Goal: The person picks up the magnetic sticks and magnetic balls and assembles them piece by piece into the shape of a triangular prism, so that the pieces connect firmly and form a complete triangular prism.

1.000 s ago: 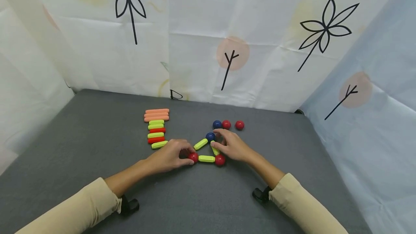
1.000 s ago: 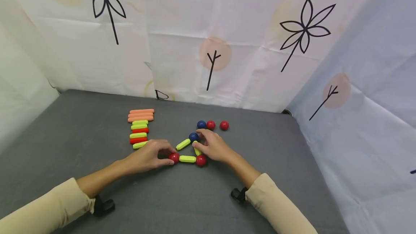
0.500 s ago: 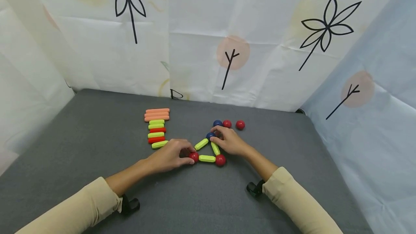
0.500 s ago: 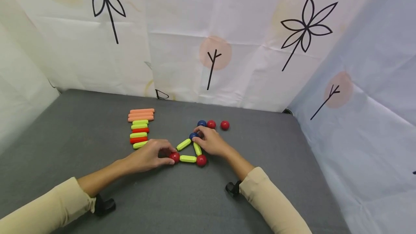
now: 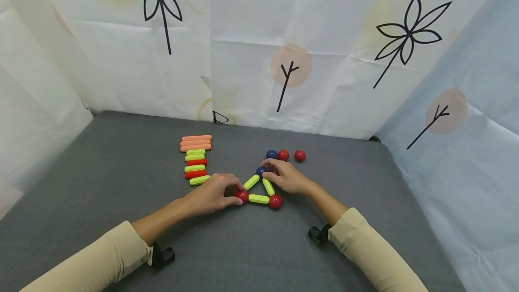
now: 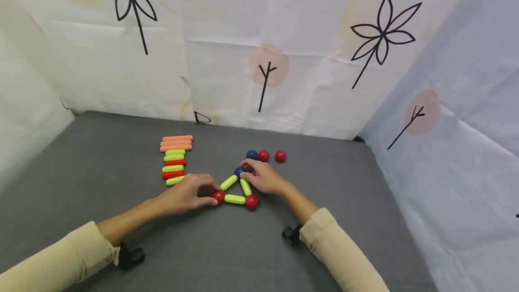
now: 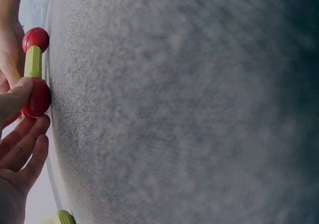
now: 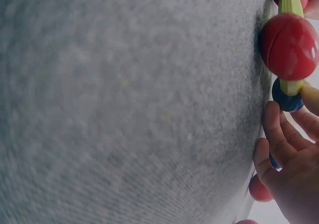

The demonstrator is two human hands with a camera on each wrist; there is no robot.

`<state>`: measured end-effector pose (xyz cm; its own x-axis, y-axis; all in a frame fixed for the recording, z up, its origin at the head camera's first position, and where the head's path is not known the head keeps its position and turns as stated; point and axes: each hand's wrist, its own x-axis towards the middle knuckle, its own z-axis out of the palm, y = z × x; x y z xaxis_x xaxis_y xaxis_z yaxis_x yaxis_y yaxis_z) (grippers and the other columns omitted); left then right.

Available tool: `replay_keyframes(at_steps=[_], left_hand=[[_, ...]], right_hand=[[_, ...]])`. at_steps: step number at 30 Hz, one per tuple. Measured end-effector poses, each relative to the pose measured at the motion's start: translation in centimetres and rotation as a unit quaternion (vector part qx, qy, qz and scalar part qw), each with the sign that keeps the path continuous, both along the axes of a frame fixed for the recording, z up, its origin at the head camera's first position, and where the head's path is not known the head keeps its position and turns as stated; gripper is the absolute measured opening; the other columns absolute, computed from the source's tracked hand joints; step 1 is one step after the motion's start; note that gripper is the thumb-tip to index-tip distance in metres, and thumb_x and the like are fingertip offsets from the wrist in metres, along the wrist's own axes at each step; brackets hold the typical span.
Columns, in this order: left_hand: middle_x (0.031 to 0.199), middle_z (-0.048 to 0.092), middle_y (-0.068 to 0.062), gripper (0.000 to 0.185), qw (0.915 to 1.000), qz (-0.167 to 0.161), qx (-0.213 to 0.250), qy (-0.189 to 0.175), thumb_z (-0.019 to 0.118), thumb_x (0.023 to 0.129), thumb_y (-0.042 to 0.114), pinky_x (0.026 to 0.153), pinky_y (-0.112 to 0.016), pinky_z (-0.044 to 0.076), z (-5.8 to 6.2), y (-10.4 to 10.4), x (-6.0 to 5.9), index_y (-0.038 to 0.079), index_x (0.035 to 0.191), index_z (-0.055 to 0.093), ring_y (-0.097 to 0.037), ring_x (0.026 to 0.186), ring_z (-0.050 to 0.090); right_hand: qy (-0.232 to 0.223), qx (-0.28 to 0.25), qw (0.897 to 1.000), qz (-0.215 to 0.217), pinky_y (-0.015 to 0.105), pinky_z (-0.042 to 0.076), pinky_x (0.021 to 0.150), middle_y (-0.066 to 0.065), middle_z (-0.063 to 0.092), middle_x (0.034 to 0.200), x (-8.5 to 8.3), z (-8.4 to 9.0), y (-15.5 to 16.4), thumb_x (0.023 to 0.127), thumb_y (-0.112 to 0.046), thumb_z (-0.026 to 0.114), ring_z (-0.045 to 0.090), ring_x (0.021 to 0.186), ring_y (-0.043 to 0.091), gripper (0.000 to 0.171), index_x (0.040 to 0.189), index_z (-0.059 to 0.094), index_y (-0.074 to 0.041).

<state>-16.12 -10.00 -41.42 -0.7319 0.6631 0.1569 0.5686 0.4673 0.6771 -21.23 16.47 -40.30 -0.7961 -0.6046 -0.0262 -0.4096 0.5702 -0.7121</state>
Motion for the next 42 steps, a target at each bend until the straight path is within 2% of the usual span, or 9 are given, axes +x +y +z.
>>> replay_keyframes(at_steps=[9, 14, 18, 22, 25, 31, 35, 39, 42], left_hand=[[0.099, 0.068, 0.008, 0.028, 1.0000, 0.003, -0.009, -0.003, 0.081, 0.084, 0.019, 0.082, -0.026, 0.055, 0.0, 0.0, -0.1, 0.013, 0.110, 0.071, -0.005, 0.086, 0.062], [0.099, 0.068, 0.007, 0.029, 0.9999, 0.003, -0.011, 0.003, 0.081, 0.085, 0.021, 0.082, -0.026, 0.054, -0.2, 0.2, -0.3, 0.012, 0.110, 0.070, -0.007, 0.087, 0.062], [0.100, 0.068, 0.006, 0.029, 1.0000, 0.002, -0.009, 0.004, 0.080, 0.086, 0.022, 0.082, -0.027, 0.054, -0.3, 0.6, -0.3, 0.012, 0.111, 0.070, -0.007, 0.088, 0.062], [0.101, 0.068, 0.006, 0.029, 0.9999, 0.007, -0.009, -0.005, 0.080, 0.086, 0.021, 0.084, -0.026, 0.054, -0.2, 0.8, -0.3, 0.012, 0.112, 0.069, -0.006, 0.089, 0.063], [0.102, 0.068, 0.005, 0.030, 0.9999, 0.009, -0.004, -0.009, 0.080, 0.086, 0.020, 0.084, -0.026, 0.054, -0.3, 0.8, -0.3, 0.012, 0.112, 0.069, -0.006, 0.090, 0.063], [0.108, 0.069, 0.005, 0.035, 0.9997, 0.016, -0.005, -0.017, 0.080, 0.086, 0.022, 0.086, -0.026, 0.054, -0.3, 0.1, -0.3, 0.012, 0.118, 0.069, -0.007, 0.095, 0.064], [0.112, 0.071, -0.001, 0.039, 0.9991, 0.042, -0.003, -0.001, 0.080, 0.085, 0.018, 0.087, -0.034, 0.055, 0.4, -1.5, -0.5, 0.009, 0.121, 0.069, -0.013, 0.099, 0.066], [0.109, 0.072, -0.005, 0.038, 0.9952, 0.092, 0.004, 0.031, 0.082, 0.083, 0.012, 0.086, -0.041, 0.055, 0.9, -4.1, -0.8, 0.006, 0.118, 0.070, -0.019, 0.098, 0.067], [0.105, 0.074, -0.003, 0.035, 0.9910, 0.125, 0.004, 0.049, 0.082, 0.082, 0.010, 0.085, -0.042, 0.055, 0.8, -6.2, -0.9, 0.006, 0.115, 0.071, -0.018, 0.095, 0.068]], right_hand=[[0.008, -0.001, 1.000, 0.016, 0.029, 0.048, 0.075, 0.015, 0.065, 0.118, 0.0, 0.1, 0.0, 0.102, -0.014, 0.056, 0.055, 0.081, 0.014, 0.033, 0.132, 0.057, 0.001], [0.015, 0.001, 1.000, 0.009, 0.029, 0.050, 0.074, 0.016, 0.063, 0.124, 0.5, 0.1, 0.4, 0.100, -0.017, 0.059, 0.060, 0.084, 0.015, 0.046, 0.141, 0.050, 0.002], [0.017, -0.001, 1.000, 0.011, 0.029, 0.051, 0.074, 0.016, 0.063, 0.124, 1.5, 0.2, 1.2, 0.098, -0.021, 0.064, 0.063, 0.087, 0.016, 0.058, 0.147, 0.043, 0.002], [0.013, -0.003, 1.000, 0.011, 0.029, 0.052, 0.073, 0.017, 0.062, 0.127, 2.9, 0.1, 2.3, 0.097, -0.024, 0.066, 0.064, 0.089, 0.017, 0.063, 0.149, 0.040, 0.000], [0.011, -0.010, 1.000, 0.017, 0.030, 0.052, 0.073, 0.014, 0.060, 0.130, 4.0, 0.0, 3.1, 0.096, -0.025, 0.067, 0.064, 0.090, 0.017, 0.062, 0.148, 0.043, -0.002], [0.007, -0.023, 0.999, 0.041, 0.030, 0.052, 0.077, 0.005, 0.064, 0.119, 5.5, -0.2, 3.9, 0.096, -0.024, 0.069, 0.059, 0.092, 0.018, 0.054, 0.143, 0.051, -0.004], [-0.002, -0.038, 0.998, 0.042, 0.029, 0.051, 0.075, 0.008, 0.064, 0.121, 5.6, -0.4, 4.0, 0.096, -0.022, 0.068, 0.060, 0.092, 0.019, 0.052, 0.142, 0.051, -0.002], [-0.002, -0.044, 0.998, 0.042, 0.028, 0.050, 0.073, 0.010, 0.065, 0.121, 5.6, -0.5, 4.1, 0.096, -0.020, 0.068, 0.060, 0.091, 0.019, 0.051, 0.142, 0.052, -0.001], [-0.006, -0.043, 0.998, 0.042, 0.027, 0.050, 0.072, 0.009, 0.065, 0.123, 5.5, -0.5, 4.2, 0.096, -0.020, 0.069, 0.061, 0.091, 0.019, 0.052, 0.142, 0.053, -0.002]])
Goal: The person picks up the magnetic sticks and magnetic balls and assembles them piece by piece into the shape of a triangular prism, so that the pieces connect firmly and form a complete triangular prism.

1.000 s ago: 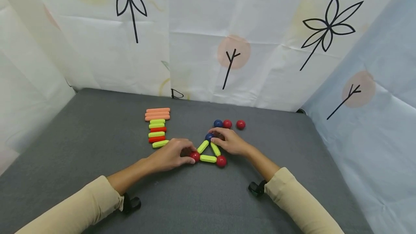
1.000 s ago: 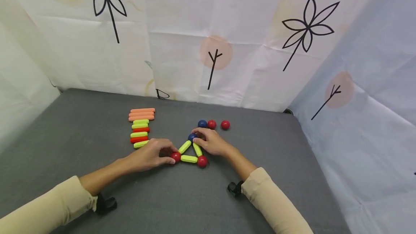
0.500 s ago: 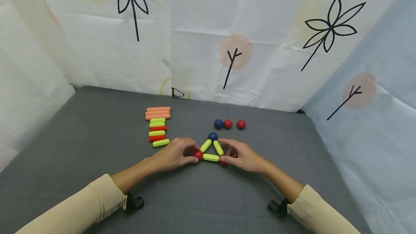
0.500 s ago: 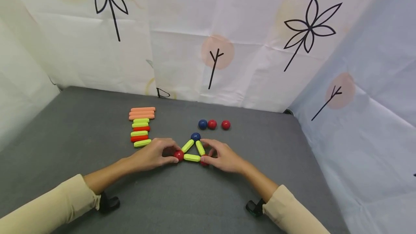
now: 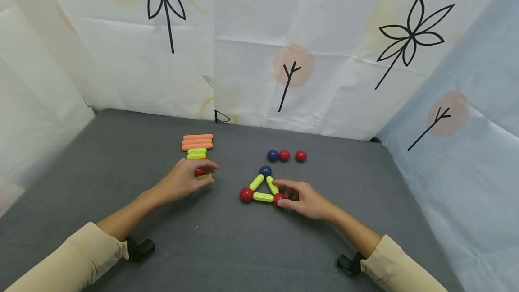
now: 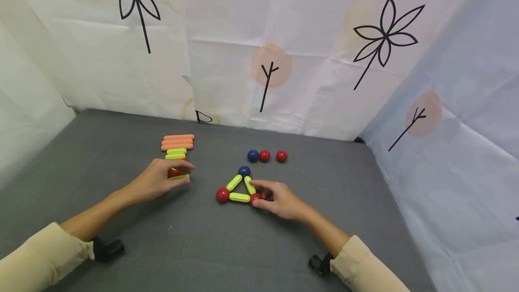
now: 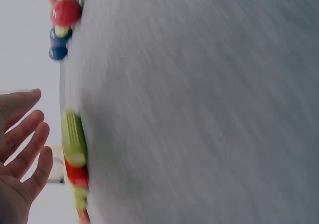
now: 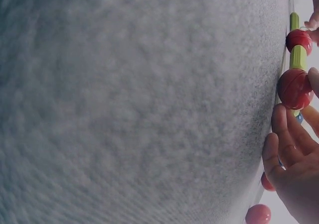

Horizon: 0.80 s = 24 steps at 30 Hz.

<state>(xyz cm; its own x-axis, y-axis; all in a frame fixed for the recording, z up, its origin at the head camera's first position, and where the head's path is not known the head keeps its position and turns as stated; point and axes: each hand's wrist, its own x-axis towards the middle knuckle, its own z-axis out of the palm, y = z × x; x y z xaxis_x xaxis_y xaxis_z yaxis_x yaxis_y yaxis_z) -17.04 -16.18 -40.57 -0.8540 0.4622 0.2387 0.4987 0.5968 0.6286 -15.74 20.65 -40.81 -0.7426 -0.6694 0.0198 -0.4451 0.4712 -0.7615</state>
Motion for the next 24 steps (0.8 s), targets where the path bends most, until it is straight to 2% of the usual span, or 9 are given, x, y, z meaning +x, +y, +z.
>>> replay_keyframes(at_steps=[5, 11, 18, 24], left_hand=[[0.099, 0.074, 0.003, 0.031, 0.9992, 0.025, -0.029, 0.008, 0.082, 0.082, 0.010, 0.081, -0.041, 0.055, -0.5, -2.4, 0.2, 0.009, 0.111, 0.073, -0.014, 0.090, 0.069], [0.093, 0.072, 0.004, 0.031, 0.9978, 0.016, -0.063, 0.012, 0.083, 0.079, 0.006, 0.075, -0.037, 0.054, -0.8, -3.1, 0.5, 0.008, 0.108, 0.073, -0.011, 0.083, 0.066], [0.093, 0.071, 0.003, 0.031, 0.9964, 0.003, -0.084, 0.002, 0.080, 0.081, 0.003, 0.080, -0.042, 0.052, -0.6, -1.6, 0.7, 0.006, 0.110, 0.071, -0.009, 0.081, 0.065], [0.107, 0.071, -0.003, 0.037, 0.9990, -0.006, -0.011, -0.044, 0.076, 0.085, 0.003, 0.083, -0.038, 0.056, -0.1, 1.4, 0.1, 0.003, 0.121, 0.068, -0.015, 0.093, 0.066]], right_hand=[[-0.009, 0.006, 1.000, 0.001, 0.026, 0.050, 0.073, 0.008, 0.063, 0.127, -0.1, 0.1, 0.1, 0.094, -0.022, 0.071, 0.060, 0.093, 0.018, 0.055, 0.143, 0.052, -0.005], [-0.006, 0.008, 1.000, 0.002, 0.026, 0.050, 0.073, 0.007, 0.063, 0.127, -0.1, 0.0, 0.3, 0.093, -0.022, 0.072, 0.060, 0.093, 0.017, 0.056, 0.143, 0.053, -0.005], [-0.006, 0.007, 1.000, 0.004, 0.026, 0.050, 0.075, 0.006, 0.063, 0.129, -0.1, 0.0, 0.3, 0.093, -0.022, 0.071, 0.060, 0.095, 0.018, 0.056, 0.144, 0.052, -0.006], [-0.004, 0.002, 1.000, 0.008, 0.027, 0.050, 0.075, 0.009, 0.063, 0.130, -0.1, -0.1, 0.4, 0.094, -0.021, 0.071, 0.060, 0.095, 0.018, 0.056, 0.143, 0.052, -0.004]])
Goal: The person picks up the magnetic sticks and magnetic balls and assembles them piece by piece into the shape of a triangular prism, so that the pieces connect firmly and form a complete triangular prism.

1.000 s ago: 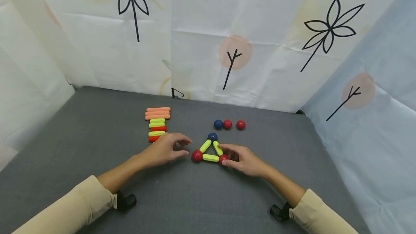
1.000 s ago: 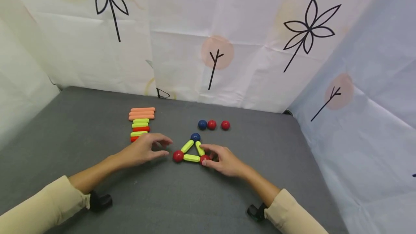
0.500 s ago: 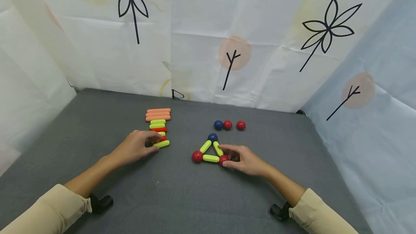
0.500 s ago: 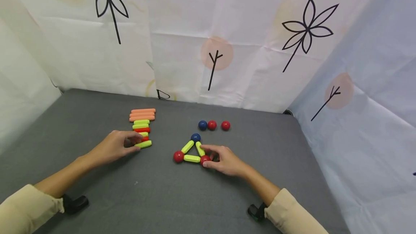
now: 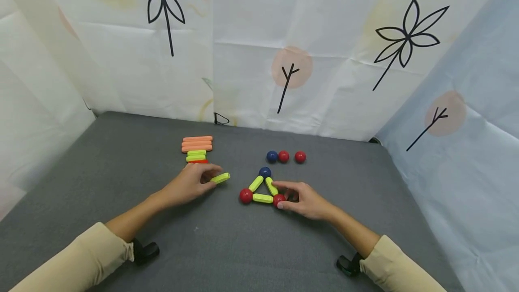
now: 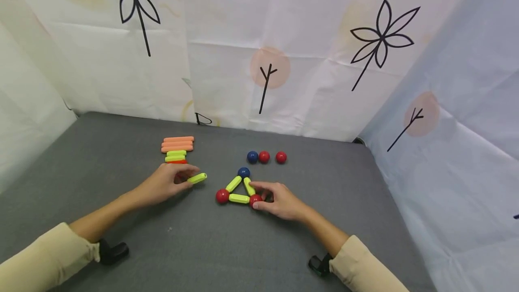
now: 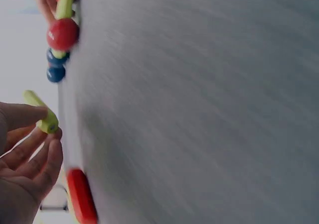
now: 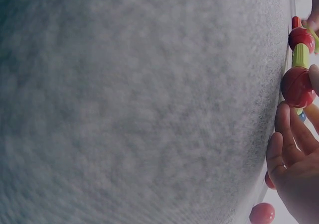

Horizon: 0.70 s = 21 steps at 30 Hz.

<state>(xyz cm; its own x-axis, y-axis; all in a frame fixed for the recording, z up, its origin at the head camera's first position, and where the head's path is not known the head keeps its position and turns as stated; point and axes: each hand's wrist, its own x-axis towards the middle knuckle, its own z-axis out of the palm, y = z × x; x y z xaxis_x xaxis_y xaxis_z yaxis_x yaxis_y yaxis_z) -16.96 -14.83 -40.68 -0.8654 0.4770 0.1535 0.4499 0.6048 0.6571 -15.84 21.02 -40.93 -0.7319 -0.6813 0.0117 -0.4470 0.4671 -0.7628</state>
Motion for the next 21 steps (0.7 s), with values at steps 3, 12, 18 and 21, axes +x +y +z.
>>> replay_keyframes(at_steps=[3, 12, 18, 21], left_hand=[[0.114, 0.070, -0.007, 0.038, 0.9986, -0.014, 0.045, -0.025, 0.074, 0.088, 0.004, 0.085, -0.037, 0.056, 0.6, 2.2, -0.7, 0.001, 0.125, 0.066, -0.019, 0.099, 0.066], [0.109, 0.069, -0.008, 0.027, 0.9826, -0.061, 0.161, -0.068, 0.072, 0.089, 0.001, 0.089, -0.033, 0.055, 0.7, 8.2, -3.6, 0.001, 0.115, 0.066, -0.020, 0.100, 0.068], [0.107, 0.070, -0.011, 0.026, 0.9764, -0.076, 0.190, -0.068, 0.071, 0.089, 0.000, 0.091, -0.034, 0.054, 0.2, 10.5, -4.7, -0.002, 0.114, 0.065, -0.023, 0.101, 0.068], [0.106, 0.070, -0.012, 0.025, 0.9773, -0.076, 0.185, -0.070, 0.071, 0.089, -0.001, 0.091, -0.036, 0.054, 0.0, 11.0, -5.0, -0.003, 0.113, 0.066, -0.024, 0.101, 0.068]], right_hand=[[-0.004, 0.004, 1.000, -0.003, 0.026, 0.050, 0.076, 0.007, 0.062, 0.129, -0.1, -0.1, 0.1, 0.093, -0.022, 0.071, 0.059, 0.095, 0.017, 0.056, 0.144, 0.052, -0.006], [-0.002, -0.008, 1.000, 0.002, 0.026, 0.049, 0.071, 0.007, 0.066, 0.120, -0.1, 0.0, 0.0, 0.095, -0.020, 0.070, 0.059, 0.088, 0.016, 0.054, 0.143, 0.052, -0.003], [0.001, -0.018, 1.000, 0.006, 0.027, 0.049, 0.068, 0.009, 0.067, 0.112, 0.0, -0.2, 0.0, 0.095, -0.017, 0.069, 0.059, 0.085, 0.018, 0.053, 0.141, 0.052, 0.001], [0.003, -0.023, 1.000, 0.009, 0.027, 0.049, 0.067, 0.010, 0.067, 0.111, 0.0, -0.3, 0.0, 0.095, -0.016, 0.070, 0.059, 0.084, 0.018, 0.053, 0.141, 0.052, 0.002]])
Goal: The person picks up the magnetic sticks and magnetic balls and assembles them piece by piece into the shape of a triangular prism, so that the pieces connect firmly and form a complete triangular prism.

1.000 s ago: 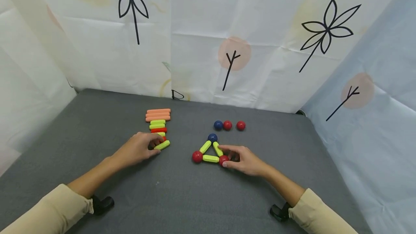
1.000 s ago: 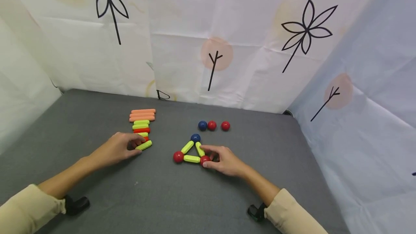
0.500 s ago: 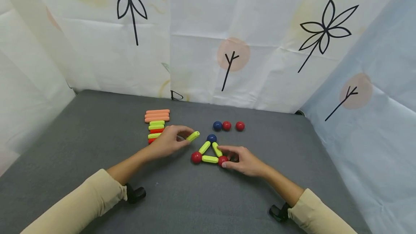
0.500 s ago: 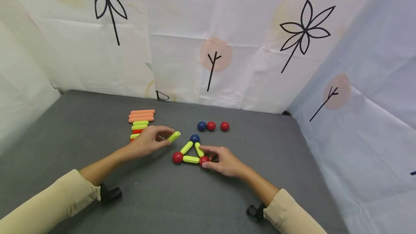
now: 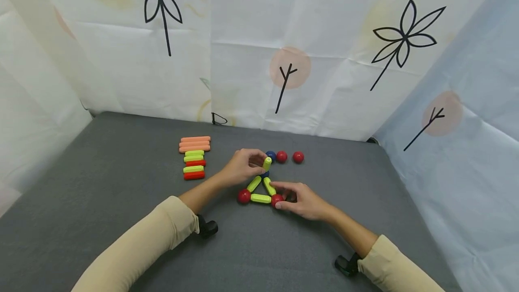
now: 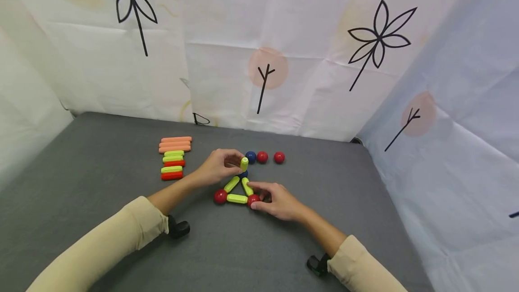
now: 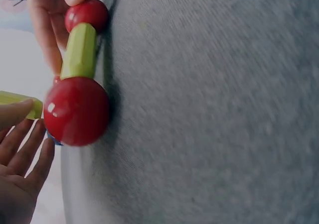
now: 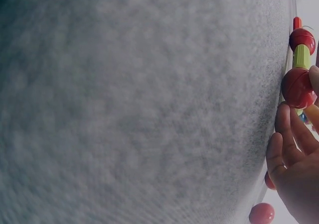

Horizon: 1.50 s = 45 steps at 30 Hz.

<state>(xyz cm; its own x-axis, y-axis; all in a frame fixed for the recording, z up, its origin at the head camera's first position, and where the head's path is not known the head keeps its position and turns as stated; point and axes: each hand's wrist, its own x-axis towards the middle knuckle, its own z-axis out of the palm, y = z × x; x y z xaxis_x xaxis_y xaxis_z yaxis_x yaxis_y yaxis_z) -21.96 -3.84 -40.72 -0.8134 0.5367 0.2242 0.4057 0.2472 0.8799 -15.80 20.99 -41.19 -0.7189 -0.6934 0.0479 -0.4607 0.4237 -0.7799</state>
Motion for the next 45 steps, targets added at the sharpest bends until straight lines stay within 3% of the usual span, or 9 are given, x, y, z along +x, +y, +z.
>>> replay_keyframes(at_steps=[6, 10, 20, 25, 29, 35, 45], left_hand=[[0.108, 0.070, -0.011, 0.025, 0.9999, 0.001, -0.010, 0.002, 0.070, 0.089, -0.001, 0.092, -0.036, 0.054, -0.3, -0.6, -0.1, -0.001, 0.114, 0.067, -0.023, 0.101, 0.068], [0.111, 0.070, -0.014, 0.028, 0.9997, 0.014, -0.020, 0.005, 0.070, 0.090, -0.001, 0.091, -0.039, 0.054, 0.0, -2.1, 0.2, -0.003, 0.118, 0.066, -0.023, 0.101, 0.067], [0.108, 0.070, -0.017, 0.029, 0.9928, 0.092, -0.054, 0.055, 0.073, 0.088, -0.001, 0.084, -0.041, 0.055, 0.5, -10.2, 1.2, -0.003, 0.116, 0.067, -0.023, 0.096, 0.067], [0.099, 0.074, -0.009, 0.026, 0.9855, 0.129, -0.094, 0.059, 0.075, 0.087, 0.003, 0.072, -0.030, 0.055, -0.1, -14.3, 1.7, 0.001, 0.112, 0.069, -0.020, 0.090, 0.070], [0.096, 0.074, -0.004, 0.025, 0.9812, 0.135, -0.127, 0.055, 0.078, 0.086, 0.007, 0.069, -0.029, 0.055, -0.7, -16.3, 2.2, 0.003, 0.110, 0.071, -0.019, 0.088, 0.070], [0.094, 0.072, 0.000, 0.025, 0.9741, 0.122, -0.166, 0.093, 0.081, 0.083, 0.008, 0.075, -0.035, 0.057, -0.8, -17.0, 2.9, 0.005, 0.105, 0.071, -0.016, 0.086, 0.067], [0.097, 0.072, 0.000, 0.027, 0.9642, 0.106, -0.210, 0.122, 0.083, 0.079, 0.008, 0.078, -0.040, 0.055, -0.6, -16.0, 3.9, 0.007, 0.104, 0.072, -0.017, 0.087, 0.067]], right_hand=[[0.001, -0.001, 1.000, 0.002, 0.026, 0.049, 0.068, 0.011, 0.067, 0.116, 0.0, -0.1, -0.1, 0.095, -0.017, 0.070, 0.059, 0.085, 0.017, 0.053, 0.141, 0.052, 0.002], [-0.001, 0.003, 1.000, 0.001, 0.026, 0.049, 0.069, 0.011, 0.066, 0.120, -0.1, -0.1, 0.0, 0.095, -0.017, 0.069, 0.059, 0.087, 0.018, 0.053, 0.141, 0.052, 0.001], [0.002, 0.007, 1.000, -0.003, 0.025, 0.050, 0.069, 0.006, 0.066, 0.112, 0.1, 0.1, -0.1, 0.094, -0.019, 0.071, 0.059, 0.086, 0.017, 0.055, 0.142, 0.052, -0.001], [0.002, 0.002, 1.000, -0.001, 0.026, 0.050, 0.070, 0.007, 0.067, 0.112, 0.2, 0.0, -0.1, 0.094, -0.018, 0.071, 0.059, 0.086, 0.017, 0.055, 0.142, 0.052, -0.001], [0.002, -0.001, 1.000, -0.003, 0.026, 0.050, 0.069, 0.008, 0.067, 0.112, 0.1, -0.1, 0.0, 0.094, -0.018, 0.071, 0.059, 0.086, 0.017, 0.055, 0.142, 0.052, 0.000], [0.003, 0.007, 1.000, -0.004, 0.025, 0.050, 0.068, 0.006, 0.066, 0.111, 0.1, 0.0, 0.0, 0.094, -0.018, 0.071, 0.059, 0.086, 0.016, 0.055, 0.142, 0.052, -0.002], [0.003, 0.012, 1.000, -0.006, 0.025, 0.050, 0.070, 0.006, 0.066, 0.114, 0.0, -0.1, -0.1, 0.094, -0.018, 0.071, 0.059, 0.088, 0.016, 0.055, 0.143, 0.052, -0.003]])
